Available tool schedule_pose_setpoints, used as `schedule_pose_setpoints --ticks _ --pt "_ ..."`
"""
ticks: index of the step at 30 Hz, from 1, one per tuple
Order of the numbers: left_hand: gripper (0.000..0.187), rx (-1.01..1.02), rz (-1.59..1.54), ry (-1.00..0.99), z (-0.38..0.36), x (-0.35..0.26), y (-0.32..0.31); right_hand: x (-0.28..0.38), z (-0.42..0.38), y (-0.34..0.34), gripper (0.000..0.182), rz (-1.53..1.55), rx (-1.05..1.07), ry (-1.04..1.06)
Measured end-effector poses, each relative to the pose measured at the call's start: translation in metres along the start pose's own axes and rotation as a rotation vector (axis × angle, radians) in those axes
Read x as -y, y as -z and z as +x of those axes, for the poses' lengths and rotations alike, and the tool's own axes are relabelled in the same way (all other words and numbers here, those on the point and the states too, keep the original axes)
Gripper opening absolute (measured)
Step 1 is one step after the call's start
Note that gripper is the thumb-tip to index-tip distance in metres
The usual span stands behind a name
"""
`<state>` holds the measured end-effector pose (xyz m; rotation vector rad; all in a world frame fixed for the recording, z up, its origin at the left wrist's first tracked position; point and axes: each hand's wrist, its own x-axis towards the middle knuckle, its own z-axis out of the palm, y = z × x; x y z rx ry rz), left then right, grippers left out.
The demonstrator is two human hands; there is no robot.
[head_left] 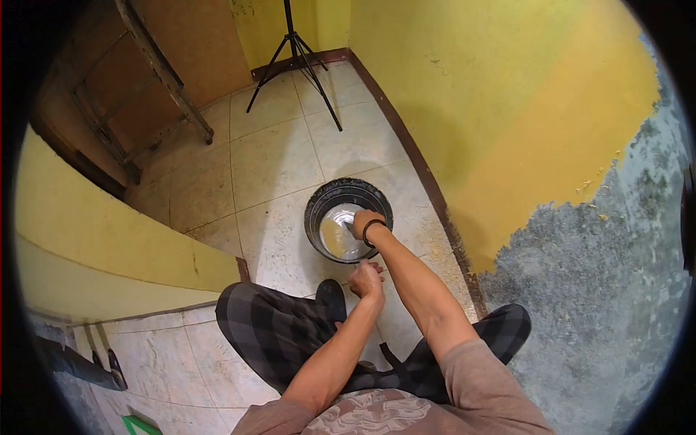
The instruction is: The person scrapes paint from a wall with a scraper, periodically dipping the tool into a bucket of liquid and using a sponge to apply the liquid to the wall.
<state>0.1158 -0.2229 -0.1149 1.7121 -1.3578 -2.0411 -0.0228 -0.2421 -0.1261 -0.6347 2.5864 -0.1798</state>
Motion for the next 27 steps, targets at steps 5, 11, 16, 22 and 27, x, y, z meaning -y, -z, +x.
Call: schedule_pose_setpoints --ticks 5,11,16,22,27 --pt "0.028 0.019 -0.244 -0.199 0.023 0.004 -0.01 0.007 0.022 -0.019 0.031 0.001 0.057 -0.013" --pt "0.029 0.138 -0.171 -0.283 0.002 -0.008 -0.007 0.01 0.01 0.017 0.029 -0.035 -0.005 0.034" --pt "0.02 0.102 0.027 -0.511 0.053 0.025 -0.017 -0.013 -0.024 0.056 0.022 -0.099 -0.083 0.119" --pt "0.016 0.349 0.264 -0.975 -0.024 0.045 -0.031 -0.076 -0.104 0.078 0.025 0.19 -0.508 0.165" --pt "0.018 0.668 0.568 -1.022 -0.01 0.109 -0.035 -0.13 -0.166 0.079 0.023 0.135 -0.574 -0.092"
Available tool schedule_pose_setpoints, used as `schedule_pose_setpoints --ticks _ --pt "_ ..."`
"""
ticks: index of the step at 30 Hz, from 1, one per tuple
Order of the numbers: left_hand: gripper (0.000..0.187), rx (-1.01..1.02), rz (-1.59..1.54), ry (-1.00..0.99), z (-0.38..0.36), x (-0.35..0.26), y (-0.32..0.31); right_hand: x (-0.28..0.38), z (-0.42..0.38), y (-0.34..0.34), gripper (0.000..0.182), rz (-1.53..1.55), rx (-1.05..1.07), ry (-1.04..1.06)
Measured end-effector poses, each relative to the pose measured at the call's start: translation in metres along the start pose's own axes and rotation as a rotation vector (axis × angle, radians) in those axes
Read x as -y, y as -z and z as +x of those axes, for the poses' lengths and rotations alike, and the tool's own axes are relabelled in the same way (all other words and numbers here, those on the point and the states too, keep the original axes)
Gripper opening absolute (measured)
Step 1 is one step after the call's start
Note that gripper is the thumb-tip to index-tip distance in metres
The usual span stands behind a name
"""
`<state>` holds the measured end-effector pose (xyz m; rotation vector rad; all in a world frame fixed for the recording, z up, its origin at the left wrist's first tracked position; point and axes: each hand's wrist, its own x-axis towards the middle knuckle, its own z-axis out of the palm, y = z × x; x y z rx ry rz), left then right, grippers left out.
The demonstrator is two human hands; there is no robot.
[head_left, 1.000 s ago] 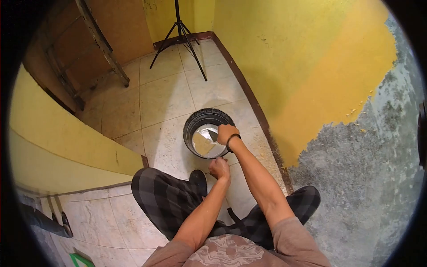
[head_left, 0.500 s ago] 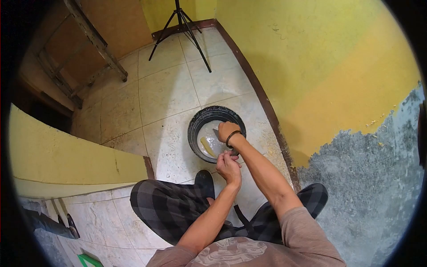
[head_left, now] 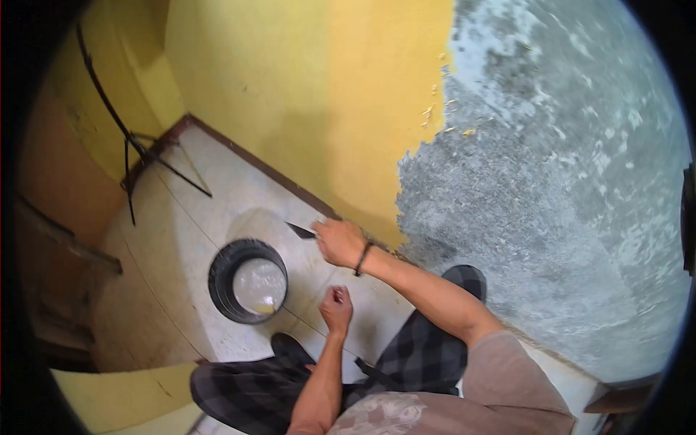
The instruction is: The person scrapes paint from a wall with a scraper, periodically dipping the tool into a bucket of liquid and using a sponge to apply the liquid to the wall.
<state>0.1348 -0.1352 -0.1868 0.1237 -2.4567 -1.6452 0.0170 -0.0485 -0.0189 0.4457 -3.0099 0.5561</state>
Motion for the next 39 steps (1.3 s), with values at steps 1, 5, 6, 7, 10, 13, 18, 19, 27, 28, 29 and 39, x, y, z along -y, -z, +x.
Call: schedule_pose_setpoints --ticks 1,5,6,7,10,13,18,19,27,28,29,39 --pt "0.018 0.029 -0.012 0.048 -0.002 0.014 -0.011 -0.012 -0.007 0.002 0.021 -0.024 0.013 -0.052" --pt "0.018 0.055 -0.021 0.112 0.0 0.025 -0.036 -0.025 -0.028 0.033 0.018 -0.018 -0.045 -0.145" --pt "0.018 0.053 -0.052 0.161 0.004 0.021 -0.04 -0.026 -0.034 0.042 0.016 -0.019 -0.094 -0.145" --pt "0.018 0.067 -0.062 0.175 0.009 0.014 -0.041 -0.031 -0.039 0.051 0.016 -0.004 -0.121 -0.15" --pt "0.018 0.087 -0.062 0.156 0.019 0.005 -0.041 -0.039 -0.072 0.089 0.016 0.03 -0.29 -0.077" --pt "0.016 0.105 -0.097 0.252 0.015 0.028 -0.049 -0.022 -0.13 0.181 0.016 -0.013 -0.436 -0.158" --pt "0.015 0.186 -0.139 0.36 -0.006 0.043 -0.055 0.019 -0.196 0.285 0.011 -0.142 -0.666 -0.265" --pt "0.014 0.197 -0.141 0.349 -0.007 0.047 -0.06 0.029 -0.202 0.3 0.011 -0.212 -0.686 -0.278" --pt "0.015 0.207 -0.12 0.424 -0.018 0.066 -0.069 -0.002 -0.128 0.318 0.012 -0.462 -0.59 -0.242" --pt "0.015 0.196 -0.115 0.418 -0.017 0.065 -0.069 -0.009 -0.106 0.309 0.012 -0.446 -0.542 -0.282" --pt "0.015 0.191 -0.12 0.409 -0.017 0.062 -0.066 -0.012 -0.084 0.296 0.012 -0.428 -0.495 -0.323" --pt "0.017 0.13 -0.203 0.574 -0.023 0.067 -0.045 0.013 -0.036 0.164 0.017 -0.529 -0.057 -0.22"
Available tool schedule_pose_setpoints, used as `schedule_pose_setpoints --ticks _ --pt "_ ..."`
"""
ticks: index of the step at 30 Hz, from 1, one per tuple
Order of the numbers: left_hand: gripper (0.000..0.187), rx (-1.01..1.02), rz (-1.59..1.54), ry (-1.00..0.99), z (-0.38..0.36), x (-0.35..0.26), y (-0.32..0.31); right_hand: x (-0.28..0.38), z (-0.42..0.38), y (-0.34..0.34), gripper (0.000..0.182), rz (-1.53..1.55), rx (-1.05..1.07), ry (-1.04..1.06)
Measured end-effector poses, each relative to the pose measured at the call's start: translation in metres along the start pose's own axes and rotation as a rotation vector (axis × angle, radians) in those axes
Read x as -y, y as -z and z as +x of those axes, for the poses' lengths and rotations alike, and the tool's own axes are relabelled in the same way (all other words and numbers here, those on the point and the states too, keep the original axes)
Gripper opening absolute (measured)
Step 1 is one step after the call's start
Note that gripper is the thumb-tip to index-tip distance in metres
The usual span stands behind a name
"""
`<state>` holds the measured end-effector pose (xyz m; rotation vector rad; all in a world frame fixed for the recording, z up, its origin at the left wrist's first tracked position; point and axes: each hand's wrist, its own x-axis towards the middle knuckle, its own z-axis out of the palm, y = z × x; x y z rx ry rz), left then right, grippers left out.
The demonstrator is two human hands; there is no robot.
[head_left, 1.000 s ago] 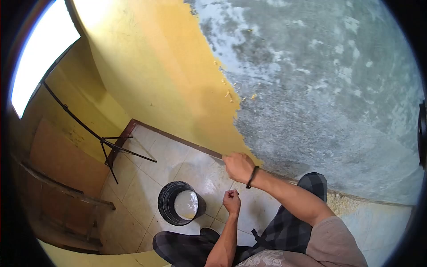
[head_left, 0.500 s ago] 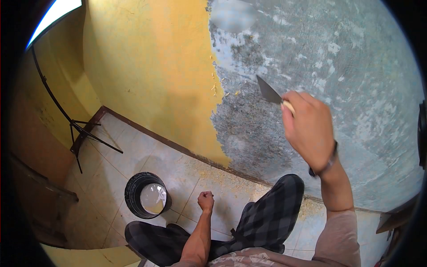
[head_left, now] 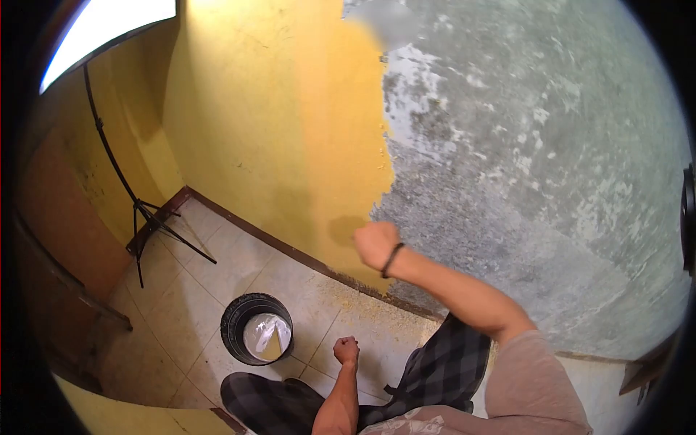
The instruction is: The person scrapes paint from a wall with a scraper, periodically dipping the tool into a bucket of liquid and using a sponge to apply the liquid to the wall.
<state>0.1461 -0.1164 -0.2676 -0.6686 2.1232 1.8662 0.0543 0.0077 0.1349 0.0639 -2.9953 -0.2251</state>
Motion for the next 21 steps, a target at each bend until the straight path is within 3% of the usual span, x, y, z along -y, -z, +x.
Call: schedule_pose_setpoints --ticks 6,12,14,15,17,18,19,20,21 --pt "0.018 0.033 -0.01 0.018 0.017 0.028 0.012 -0.044 -0.034 0.181 0.009 -0.225 -0.083 0.002" --pt "0.017 0.005 -0.091 0.123 0.011 0.006 0.016 -0.05 0.03 0.256 0.009 -0.44 -0.132 0.092" --pt "0.017 0.034 -0.087 0.116 0.009 0.001 0.013 -0.043 0.061 0.23 0.01 -0.502 0.156 0.019" --pt "0.017 0.03 -0.086 0.112 0.007 0.0 0.013 -0.043 0.075 0.197 0.013 -0.539 0.254 0.089" --pt "0.017 0.035 -0.117 0.133 0.008 0.001 0.011 -0.05 0.102 0.073 0.018 -0.724 0.443 0.294" --pt "0.017 0.041 -0.163 0.141 0.01 0.006 0.008 -0.045 0.088 0.02 0.02 -0.624 0.417 0.396" --pt "0.017 0.048 -0.172 0.13 0.008 0.009 0.007 -0.043 0.081 -0.059 0.019 -0.451 0.407 0.271" --pt "0.016 0.053 -0.162 0.156 0.007 0.01 0.007 -0.033 0.054 -0.089 0.017 -0.245 0.418 0.313" --pt "0.016 0.053 -0.153 0.174 0.009 0.007 0.009 -0.017 0.031 -0.124 0.018 -0.27 0.439 0.337"
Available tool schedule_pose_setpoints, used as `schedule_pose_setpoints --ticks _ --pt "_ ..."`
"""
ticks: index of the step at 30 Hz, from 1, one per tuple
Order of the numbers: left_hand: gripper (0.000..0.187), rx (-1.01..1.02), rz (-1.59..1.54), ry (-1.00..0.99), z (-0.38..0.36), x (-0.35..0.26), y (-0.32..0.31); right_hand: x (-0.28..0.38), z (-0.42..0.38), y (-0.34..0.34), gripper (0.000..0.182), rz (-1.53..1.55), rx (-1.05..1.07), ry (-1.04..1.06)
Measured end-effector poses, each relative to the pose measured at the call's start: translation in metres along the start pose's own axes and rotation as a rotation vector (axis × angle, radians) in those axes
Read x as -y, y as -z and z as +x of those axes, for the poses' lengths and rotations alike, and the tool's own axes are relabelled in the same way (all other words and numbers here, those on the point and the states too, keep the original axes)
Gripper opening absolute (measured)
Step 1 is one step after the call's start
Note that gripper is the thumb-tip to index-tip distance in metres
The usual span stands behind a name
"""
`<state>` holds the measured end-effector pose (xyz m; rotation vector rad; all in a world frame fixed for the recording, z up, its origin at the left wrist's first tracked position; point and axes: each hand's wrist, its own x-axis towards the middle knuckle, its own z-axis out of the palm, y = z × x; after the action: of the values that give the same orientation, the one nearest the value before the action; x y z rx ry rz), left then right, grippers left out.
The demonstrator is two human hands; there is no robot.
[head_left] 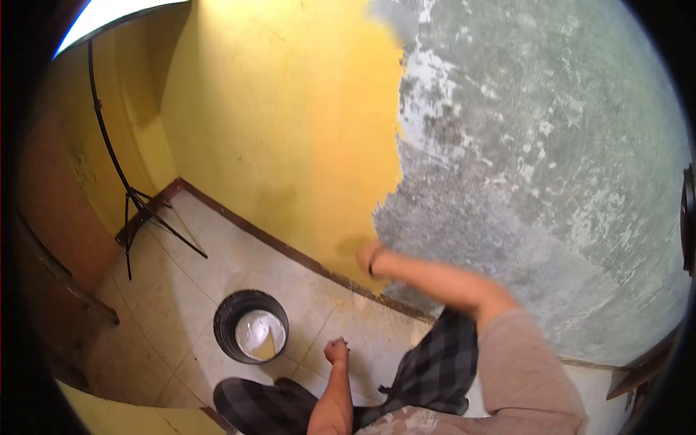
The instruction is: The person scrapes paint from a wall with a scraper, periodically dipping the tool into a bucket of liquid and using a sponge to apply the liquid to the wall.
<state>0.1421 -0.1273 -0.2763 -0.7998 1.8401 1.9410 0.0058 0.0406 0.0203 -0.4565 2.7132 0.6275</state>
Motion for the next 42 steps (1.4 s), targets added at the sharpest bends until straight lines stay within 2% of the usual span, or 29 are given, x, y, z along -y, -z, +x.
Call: schedule_pose_setpoints --ticks 2,3,5,8,9,11,13,16,17,18,19,20,21,22,24,26,30,33,36,38,40,42 --pt "0.014 -0.043 -0.023 0.01 -0.006 -0.005 0.002 0.046 0.01 -0.071 0.021 0.187 -0.17 -0.1" --pt "0.014 -0.05 -0.032 0.005 -0.005 -0.005 0.005 0.068 -0.002 -0.078 0.023 0.242 -0.078 -0.174" --pt "0.014 -0.085 -0.005 -0.023 -0.004 -0.006 0.007 0.09 -0.018 -0.093 0.023 0.363 -0.066 -0.14" --pt "0.014 -0.116 -0.046 0.022 0.005 -0.005 0.013 0.105 -0.034 -0.065 0.022 0.353 -0.145 -0.144" --pt "0.014 -0.114 -0.046 0.031 0.007 -0.004 0.011 0.111 -0.036 -0.048 0.018 0.39 -0.293 -0.141" --pt "0.014 -0.097 -0.037 0.064 0.009 -0.001 0.01 0.124 -0.033 -0.003 0.015 0.374 -0.567 -0.006" --pt "0.015 -0.072 -0.038 0.054 0.002 0.002 0.008 0.151 -0.02 0.039 0.017 0.431 -0.626 0.03" --pt "0.027 -0.065 0.109 0.002 0.004 0.009 0.005 0.2 0.019 0.064 0.014 0.479 -0.574 0.189" --pt "0.032 -0.042 0.322 -0.127 -0.027 -0.02 0.012 0.22 0.043 0.057 0.013 0.456 -0.5 0.248" --pt "0.031 -0.034 0.358 -0.148 -0.032 -0.027 0.012 0.238 0.056 0.06 0.015 0.436 -0.416 0.266" --pt "0.031 -0.028 0.314 -0.117 -0.031 -0.02 0.011 0.258 0.073 0.052 0.019 0.401 -0.382 0.257" --pt "0.03 -0.03 0.241 -0.066 -0.029 -0.011 0.01 0.275 0.093 0.042 0.023 0.335 -0.263 0.305" --pt "0.029 -0.023 0.156 -0.013 -0.022 -0.002 0.008 0.286 0.099 0.032 0.024 0.288 -0.257 0.32" --pt "0.028 -0.021 0.105 0.024 -0.019 0.003 0.008 0.295 0.101 0.019 0.025 0.343 -0.168 0.278" --pt "0.027 -0.016 0.053 0.076 -0.017 0.005 0.009 0.323 0.136 -0.038 0.029 0.457 -0.202 0.204" --pt "0.025 -0.017 0.028 0.101 -0.012 0.005 0.012 0.303 0.115 -0.004 0.029 0.42 -0.068 0.27" --pt "0.022 -0.015 -0.007 0.135 -0.005 0.005 0.01 0.289 0.106 0.009 0.027 0.361 -0.157 0.282" --pt "0.02 -0.011 -0.005 0.154 -0.001 0.003 0.005 0.28 0.112 0.015 0.022 0.423 -0.325 0.303" --pt "0.017 -0.006 -0.009 0.179 0.0 0.002 0.002 0.263 0.101 0.026 0.02 0.31 -0.271 0.386" --pt "0.016 0.002 -0.009 0.188 0.0 -0.001 0.001 0.258 0.094 0.029 0.02 0.285 -0.326 0.412" --pt "0.014 0.005 -0.012 0.195 -0.001 -0.001 0.0 0.25 0.085 0.035 0.02 0.26 -0.19 0.439" --pt "0.013 0.01 -0.013 0.196 0.0 -0.002 0.0 0.233 0.069 0.043 0.018 0.352 -0.201 0.414"
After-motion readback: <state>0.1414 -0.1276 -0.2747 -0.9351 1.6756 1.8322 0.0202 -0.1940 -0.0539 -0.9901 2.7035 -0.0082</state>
